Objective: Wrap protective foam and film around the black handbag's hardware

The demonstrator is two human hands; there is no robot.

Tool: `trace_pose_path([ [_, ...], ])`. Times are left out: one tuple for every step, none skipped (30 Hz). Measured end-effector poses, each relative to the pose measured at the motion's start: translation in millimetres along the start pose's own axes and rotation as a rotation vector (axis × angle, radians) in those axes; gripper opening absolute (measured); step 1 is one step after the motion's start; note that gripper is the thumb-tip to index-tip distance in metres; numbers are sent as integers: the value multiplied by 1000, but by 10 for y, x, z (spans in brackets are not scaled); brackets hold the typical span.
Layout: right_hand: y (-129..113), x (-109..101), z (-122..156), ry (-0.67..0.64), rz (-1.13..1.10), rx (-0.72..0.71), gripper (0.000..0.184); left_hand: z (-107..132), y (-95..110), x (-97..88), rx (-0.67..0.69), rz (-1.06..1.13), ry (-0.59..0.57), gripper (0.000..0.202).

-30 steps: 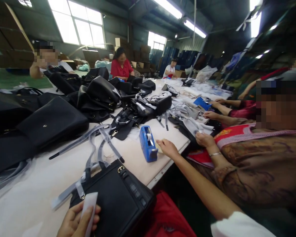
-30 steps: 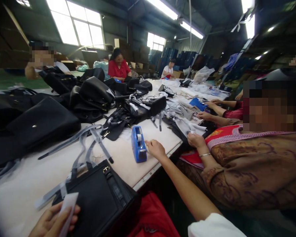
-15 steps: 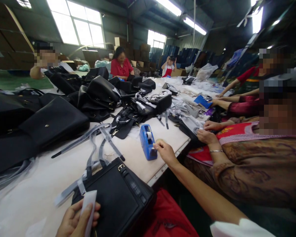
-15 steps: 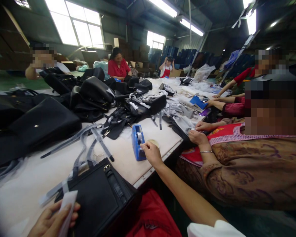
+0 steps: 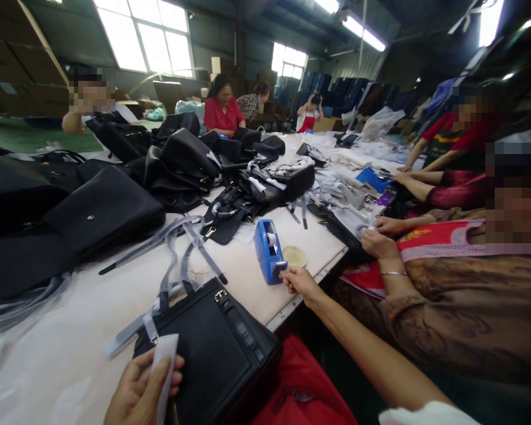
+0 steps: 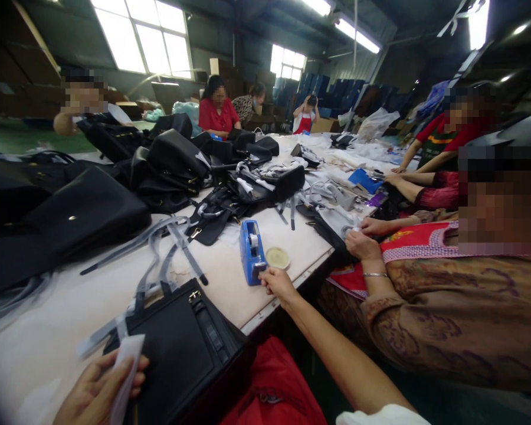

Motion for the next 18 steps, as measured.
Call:
trace_pose_path([
  [13, -11, 14, -1, 42, -18, 13, 23, 21, 3, 16, 2, 2, 68],
  [19, -12, 48, -8, 81, -30, 15, 50, 38, 7, 30, 4, 1, 64],
  [-4, 3, 102, -23, 120, -55, 16, 78, 53, 17, 42, 7, -5, 60],
  [-71, 41, 175, -48, 153, -103, 18, 103, 69, 27, 55, 15, -11, 56],
  [-183, 110, 270, -87, 177, -171, 20, 122, 85, 46, 67, 26, -27, 52],
  [-344, 210, 389, -138, 191, -268, 22, 132, 103, 62, 83, 42, -41, 49],
  [-535, 341, 539, -209, 190, -375, 24, 134, 119, 73, 96, 61, -52, 46],
  [-726, 499, 715, -301, 180, -468, 25, 130, 130, 80, 104, 76, -58, 43],
  [-903, 675, 910, -409, 168, -544, 25, 123, 138, 79, 110, 87, -57, 41],
  [-1053, 865, 1122, -533, 161, -606, 24, 118, 143, 77, 112, 93, -56, 40],
  [-1176, 1056, 1340, -662, 159, -667, 22, 117, 147, 75, 113, 94, -55, 39],
  [-1269, 1237, 1547, -778, 164, -735, 21, 120, 151, 72, 115, 95, -57, 38],
  [-1328, 1404, 1730, -879, 174, -806, 20, 127, 155, 70, 116, 100, -63, 38],
  [-1354, 1554, 1871, -954, 187, -877, 19, 135, 159, 69, 116, 109, -71, 38],
  [-1354, 1686, 1967, -999, 205, -941, 19, 144, 162, 65, 115, 125, -81, 39],
  [-1333, 1800, 2019, -1023, 224, -994, 20, 153, 165, 59, 113, 147, -89, 39],
  [-1300, 1896, 2040, -1031, 243, -1032, 21, 159, 167, 49, 110, 169, -95, 39],
  [-1263, 1970, 2039, -1028, 260, -1062, 21, 166, 171, 38, 110, 189, -98, 39],
])
Point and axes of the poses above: each hand's wrist, its own z-axis away from the middle knuckle, its own x-axis out of the palm, y = z × x, the point moved 8 cm from there along -z, towards the middle knuckle, and after that the axes turned 12 degrees about y, right-handed, at the moved point
